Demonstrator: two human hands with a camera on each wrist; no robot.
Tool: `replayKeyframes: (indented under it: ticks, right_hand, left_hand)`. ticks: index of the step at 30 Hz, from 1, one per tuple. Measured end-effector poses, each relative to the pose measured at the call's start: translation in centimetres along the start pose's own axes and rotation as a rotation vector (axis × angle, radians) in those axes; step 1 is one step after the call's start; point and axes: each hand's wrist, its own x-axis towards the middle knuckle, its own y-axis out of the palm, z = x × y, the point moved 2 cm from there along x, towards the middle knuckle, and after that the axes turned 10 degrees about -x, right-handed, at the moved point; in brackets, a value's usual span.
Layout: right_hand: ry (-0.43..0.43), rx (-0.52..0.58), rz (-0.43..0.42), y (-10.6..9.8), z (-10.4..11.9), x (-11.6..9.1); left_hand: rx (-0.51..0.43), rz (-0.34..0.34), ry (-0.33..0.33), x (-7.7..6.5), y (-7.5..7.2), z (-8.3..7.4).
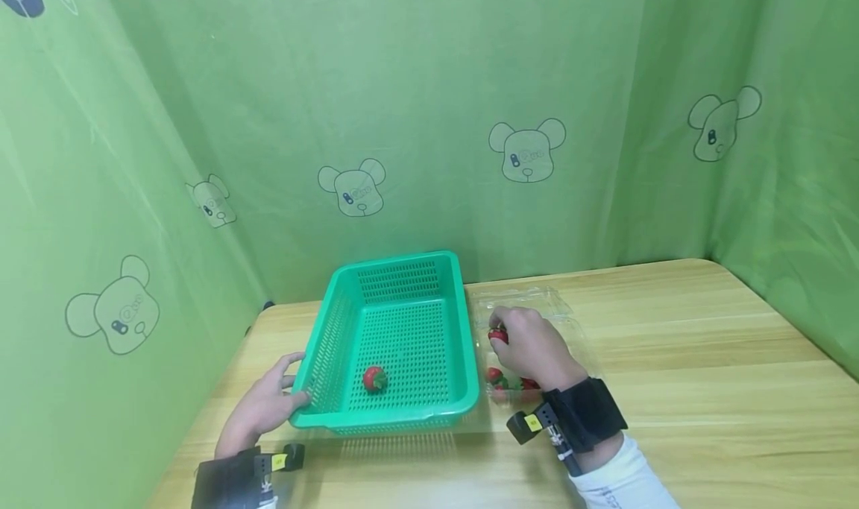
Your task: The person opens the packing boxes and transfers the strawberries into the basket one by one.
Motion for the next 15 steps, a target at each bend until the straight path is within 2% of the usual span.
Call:
replayKeyframes:
  ticks: [15]
  right_hand:
    - [-0.015,0.025,-0.012,0.11,0.69,0.37]
  left_hand:
    - [-0.024,-0.002,-0.003,0.1,0.07,0.06]
